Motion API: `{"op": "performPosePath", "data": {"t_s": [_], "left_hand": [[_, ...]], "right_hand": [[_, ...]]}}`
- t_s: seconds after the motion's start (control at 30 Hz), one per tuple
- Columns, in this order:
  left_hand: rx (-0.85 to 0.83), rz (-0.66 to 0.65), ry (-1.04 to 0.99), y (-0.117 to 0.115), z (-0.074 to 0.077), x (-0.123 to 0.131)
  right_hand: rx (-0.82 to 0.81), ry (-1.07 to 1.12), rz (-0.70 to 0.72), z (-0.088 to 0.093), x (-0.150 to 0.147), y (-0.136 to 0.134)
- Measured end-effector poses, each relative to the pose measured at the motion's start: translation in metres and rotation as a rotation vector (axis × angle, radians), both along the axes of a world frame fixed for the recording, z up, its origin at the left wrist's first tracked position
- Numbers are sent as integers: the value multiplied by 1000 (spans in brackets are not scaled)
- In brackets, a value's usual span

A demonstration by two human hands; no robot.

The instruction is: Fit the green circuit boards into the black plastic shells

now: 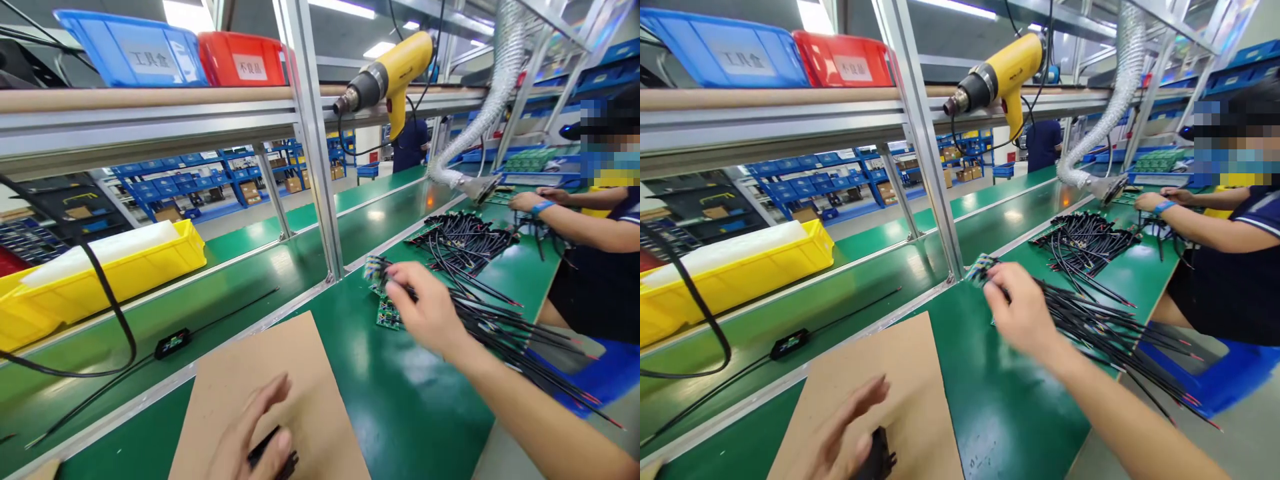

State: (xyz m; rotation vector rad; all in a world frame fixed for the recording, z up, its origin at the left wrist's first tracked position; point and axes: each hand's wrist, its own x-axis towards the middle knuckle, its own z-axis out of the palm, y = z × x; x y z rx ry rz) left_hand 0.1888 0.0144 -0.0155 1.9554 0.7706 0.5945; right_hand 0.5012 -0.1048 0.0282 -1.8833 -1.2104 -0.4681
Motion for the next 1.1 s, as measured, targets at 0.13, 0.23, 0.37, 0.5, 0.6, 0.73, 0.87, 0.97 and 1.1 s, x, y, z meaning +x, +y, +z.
{"op": "performPosePath", "data": {"t_s": [0.13, 0.23, 0.37, 0.5, 0.6, 0.73, 0.87, 0.97, 1.1], "left_hand": [[-731, -117, -190, -8, 35, 60], [-733, -106, -160, -10, 45, 62], [-326, -360, -164, -2, 60, 28], [29, -479, -203, 6, 81, 17], [208, -516, -335, 6, 85, 24], [347, -499, -470, 5, 76, 20], [342, -217, -561, -4, 68, 15], [99, -26, -691, -22, 61, 27], [-223, -132, -779, -44, 43, 53]], "right_hand": [[182, -245, 610, -31, -112, -18], [203, -153, 707, -37, -136, -29], [264, -134, 750, 12, -101, -45], [-76, -8, 665, 47, -73, -33], [-432, 170, 918, 39, -72, -4], [-664, 410, 1255, 22, -77, 18], [-569, 512, 1176, 28, -83, 11], [-317, 573, 1028, 38, -89, 3], [-201, 665, 974, 46, -101, 0]]}}
